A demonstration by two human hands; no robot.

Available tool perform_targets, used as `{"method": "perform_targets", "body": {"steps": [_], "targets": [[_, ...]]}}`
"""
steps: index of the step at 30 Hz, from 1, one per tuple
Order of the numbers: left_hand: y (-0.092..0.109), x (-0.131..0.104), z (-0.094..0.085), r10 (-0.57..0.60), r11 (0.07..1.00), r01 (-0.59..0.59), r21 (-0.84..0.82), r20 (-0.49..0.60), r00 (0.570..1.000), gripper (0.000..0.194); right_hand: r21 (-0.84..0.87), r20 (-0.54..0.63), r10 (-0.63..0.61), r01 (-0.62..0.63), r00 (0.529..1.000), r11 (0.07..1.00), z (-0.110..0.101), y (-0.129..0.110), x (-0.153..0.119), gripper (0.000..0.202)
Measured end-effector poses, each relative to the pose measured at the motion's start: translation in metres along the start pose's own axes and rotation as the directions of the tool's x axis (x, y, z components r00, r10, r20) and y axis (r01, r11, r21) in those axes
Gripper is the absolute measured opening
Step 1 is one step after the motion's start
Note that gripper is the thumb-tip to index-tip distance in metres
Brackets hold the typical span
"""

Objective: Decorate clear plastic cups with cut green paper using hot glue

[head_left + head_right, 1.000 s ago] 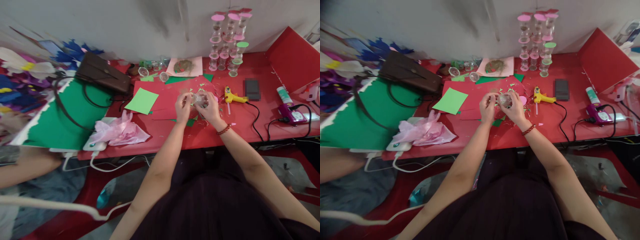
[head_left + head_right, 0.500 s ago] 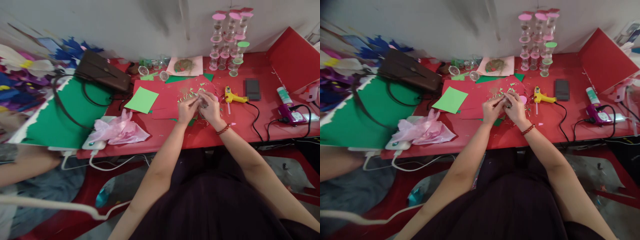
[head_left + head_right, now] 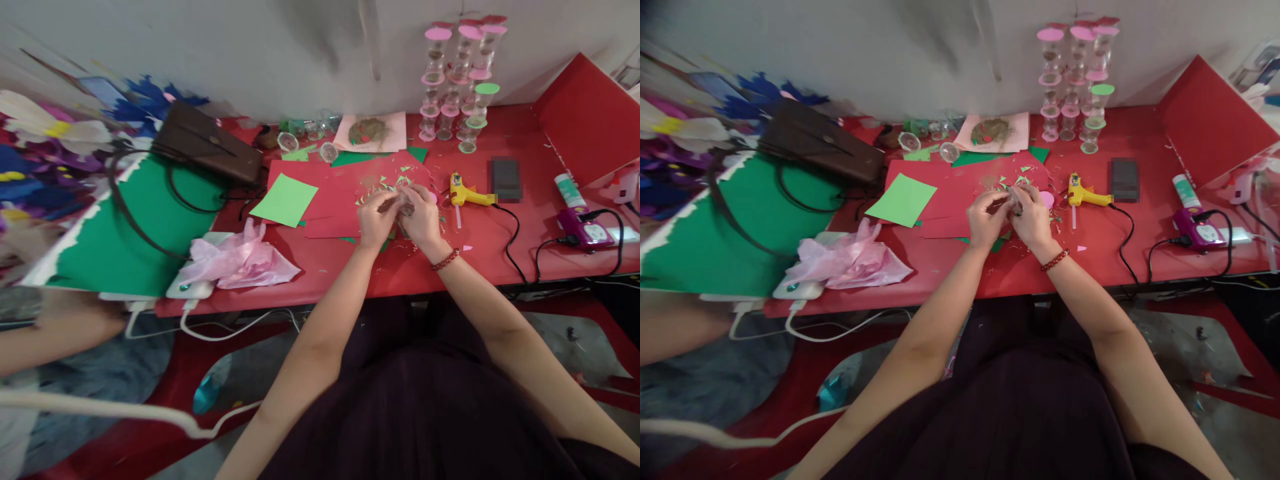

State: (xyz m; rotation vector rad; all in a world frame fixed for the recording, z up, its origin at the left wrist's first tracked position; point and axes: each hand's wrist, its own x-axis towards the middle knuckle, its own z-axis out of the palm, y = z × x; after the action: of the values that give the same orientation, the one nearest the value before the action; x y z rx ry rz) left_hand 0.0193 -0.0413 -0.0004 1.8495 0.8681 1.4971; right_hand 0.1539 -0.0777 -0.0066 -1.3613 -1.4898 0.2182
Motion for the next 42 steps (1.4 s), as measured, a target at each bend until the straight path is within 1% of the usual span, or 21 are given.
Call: {"method": "perform_targets", "body": {"steps": [3,5,7,10,12,17,19,21,23,26,28,30,33,35,38,42], "targets": [[-0.001,-0.001,0.001,0.033,0.999,-0.033,-0.032,-0.014,0.999,0.031,-0.025,-0.006,-0.024,0.024,1.0,0.999,-0.002,-0.002,-0.001,0.051],[0.0,-0.002,0.002,0.037,0.998,-0.037,-0.043,-0.007,0.999,0.03,-0.027,-0.014,-0.024,0.024,1.0,0.999,-0.004,-0.004,-0.002,0.052],[0.001,-0.004,0.002,0.048,0.999,-0.049,-0.024,-0.005,0.999,0.033,-0.022,-0.018,-0.013,0.013,1.0,1.0,-0.005,-0.006,-0.002,0.051],[0.002,-0.007,0.005,0.058,0.997,-0.057,0.056,-0.027,0.998,0.035,-0.018,-0.02,0.013,-0.013,1.0,1.0,-0.004,-0.007,-0.002,0.047],[0.002,-0.009,0.006,0.046,0.994,-0.041,0.099,-0.056,0.997,0.032,-0.009,-0.025,0.025,-0.025,0.999,1.0,-0.003,-0.008,-0.002,0.045],[0.005,-0.009,0.008,-0.024,0.992,0.042,0.123,-0.146,0.989,0.023,0.027,-0.052,0.043,-0.041,0.998,0.999,-0.002,-0.012,-0.003,0.041],[0.006,-0.007,0.007,-0.027,0.992,0.045,0.119,-0.152,0.988,0.023,0.025,-0.06,0.045,-0.044,0.997,0.999,-0.003,-0.013,-0.003,0.041],[0.006,-0.004,0.004,-0.005,0.996,0.014,0.084,-0.104,0.995,0.024,0.009,-0.067,0.034,-0.033,0.997,0.999,-0.003,-0.011,-0.002,0.042],[0.004,-0.001,0.002,0.033,0.999,-0.032,0.038,-0.024,0.999,0.024,-0.012,-0.072,0.018,-0.019,0.997,1.0,-0.003,-0.008,-0.002,0.044],[0.0,0.004,-0.004,0.107,0.994,-0.107,0.008,0.053,0.993,0.024,-0.031,-0.059,-0.002,0.0,0.998,1.0,-0.001,-0.003,-0.002,0.045],[-0.003,0.008,-0.009,0.17,0.985,-0.172,0.016,0.083,0.982,0.026,-0.037,-0.041,-0.02,0.019,0.999,0.999,0.001,-0.002,-0.003,0.046],[-0.005,0.01,-0.014,0.223,0.973,-0.23,0.035,0.14,0.965,0.029,-0.041,-0.027,-0.035,0.034,0.999,0.999,0.001,-0.001,-0.004,0.05],[-0.008,0.014,-0.02,0.26,0.956,-0.285,0.076,0.237,0.936,0.036,-0.046,-0.016,-0.046,0.046,0.999,0.998,0.001,-0.001,-0.005,0.052],[-0.009,0.014,-0.021,0.28,0.942,-0.316,0.112,0.256,0.925,0.037,-0.053,-0.011,-0.052,0.051,0.999,0.997,0.001,-0.001,-0.005,0.05],[-0.012,0.014,-0.019,0.317,0.924,-0.359,0.135,0.255,0.913,0.036,-0.063,-0.008,-0.046,0.045,0.999,0.997,0.001,-0.001,-0.005,0.047],[-0.013,0.013,-0.014,0.332,0.915,-0.376,0.144,0.258,0.907,0.037,-0.046,-0.008,-0.039,0.038,0.999,0.998,0.003,-0.001,-0.006,0.043]]}}
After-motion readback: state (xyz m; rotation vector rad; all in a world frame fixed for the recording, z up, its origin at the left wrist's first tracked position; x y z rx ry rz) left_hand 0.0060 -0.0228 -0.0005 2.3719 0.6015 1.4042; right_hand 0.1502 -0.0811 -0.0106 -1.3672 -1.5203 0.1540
